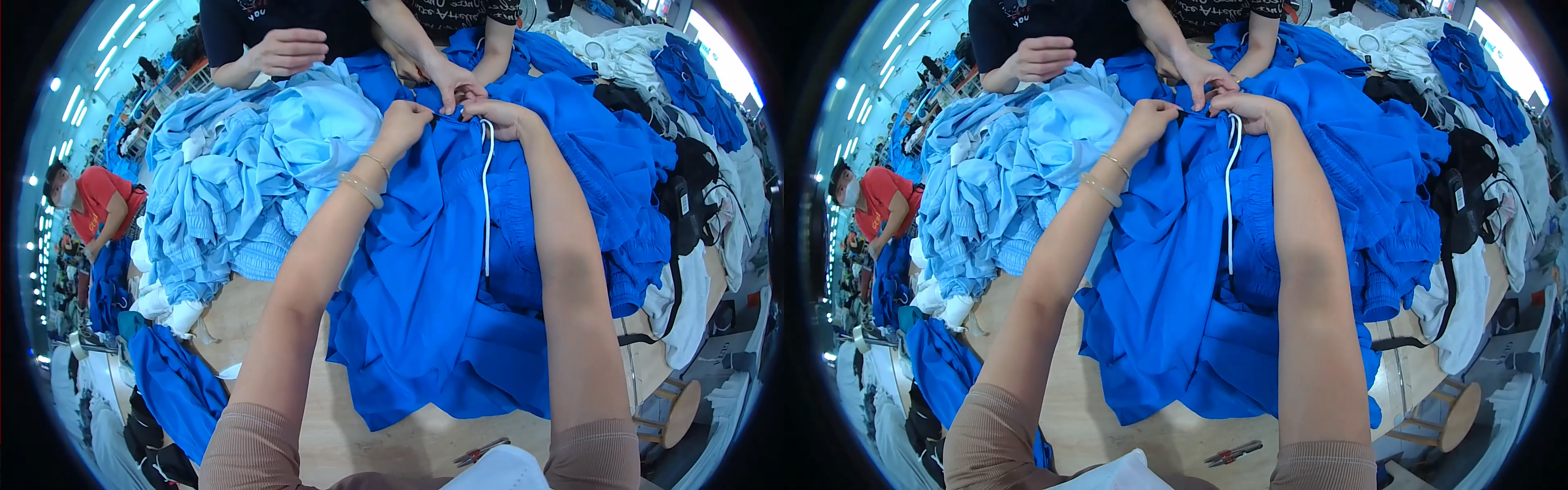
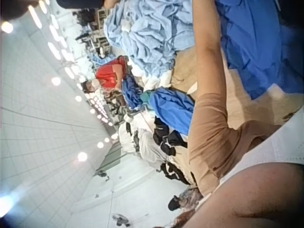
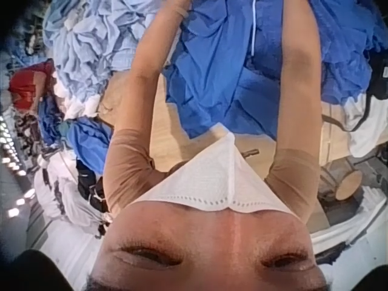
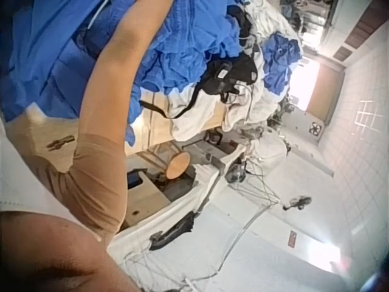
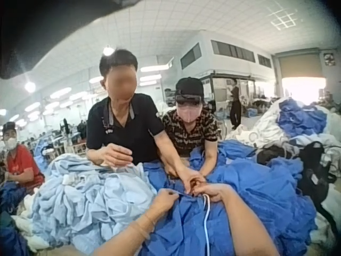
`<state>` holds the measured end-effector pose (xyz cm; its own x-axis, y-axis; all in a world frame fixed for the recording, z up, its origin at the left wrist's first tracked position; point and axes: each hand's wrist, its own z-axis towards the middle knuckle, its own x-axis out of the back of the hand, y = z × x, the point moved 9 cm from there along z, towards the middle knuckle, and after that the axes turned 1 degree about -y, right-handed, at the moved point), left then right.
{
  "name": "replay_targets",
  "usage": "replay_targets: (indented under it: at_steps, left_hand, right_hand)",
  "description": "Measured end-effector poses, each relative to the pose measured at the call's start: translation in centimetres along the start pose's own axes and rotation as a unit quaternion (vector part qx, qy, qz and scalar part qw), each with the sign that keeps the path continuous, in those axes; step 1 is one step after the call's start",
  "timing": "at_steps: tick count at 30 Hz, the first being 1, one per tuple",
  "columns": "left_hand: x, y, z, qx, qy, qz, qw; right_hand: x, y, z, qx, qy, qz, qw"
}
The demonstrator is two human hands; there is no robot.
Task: Inspecting and organizing blue athletic shorts on a large factory work table.
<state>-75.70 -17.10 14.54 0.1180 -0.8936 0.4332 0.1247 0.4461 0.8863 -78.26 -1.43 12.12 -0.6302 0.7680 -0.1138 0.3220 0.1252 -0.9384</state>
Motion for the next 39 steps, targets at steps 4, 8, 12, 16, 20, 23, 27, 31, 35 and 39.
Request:
replay_targets:
  at_steps: [4,8,12,16,20,23,27,31,35,39]
  left_hand:
    - [-1.3,-2.6,0.1,0.126,-0.156,-0.176,0.964]
    - [-1.5,-3.7,-0.7,0.2,-0.204,-0.24,0.928]
    - [-1.8,-3.4,-1.1,0.235,-0.228,-0.285,0.901]
    - [-0.8,-2.1,-1.0,0.272,-0.204,-0.368,0.866]
    - [5.6,1.9,-1.8,0.065,-0.023,-0.155,0.986]
    - [11.5,5.8,-9.7,-0.16,0.164,-0.032,0.973]
    - [16.6,3.9,-23.0,-0.201,0.333,0.057,0.919]
    - [16.6,-1.5,-27.8,-0.051,0.26,0.17,0.949]
    - [14.4,-2.2,-29.6,-0.031,0.24,0.289,0.926]
    - [9.4,-2.7,-29.9,-0.025,0.162,0.389,0.906]
  right_hand:
    - [0.2,0.7,0.2,-0.043,0.01,0.002,0.999]
    - [-0.4,0.6,0.2,-0.043,-0.031,0.007,0.999]
    - [-0.7,0.4,0.3,-0.03,-0.053,-0.014,0.998]
    - [-1.1,0.1,0.5,0.003,-0.085,0.04,0.996]
    - [0.2,0.8,0.6,-0.017,-0.048,0.071,0.996]
    - [-0.5,0.6,0.7,-0.001,-0.105,0.091,0.99]
    - [-0.3,1.1,1.1,-0.016,-0.097,0.093,0.991]
    - [0.6,1.5,1.2,-0.018,-0.044,0.09,0.995]
    - [0.5,1.4,0.9,-0.016,-0.037,0.076,0.996]
    - [0.7,1.6,1.0,-0.023,-0.023,0.076,0.997]
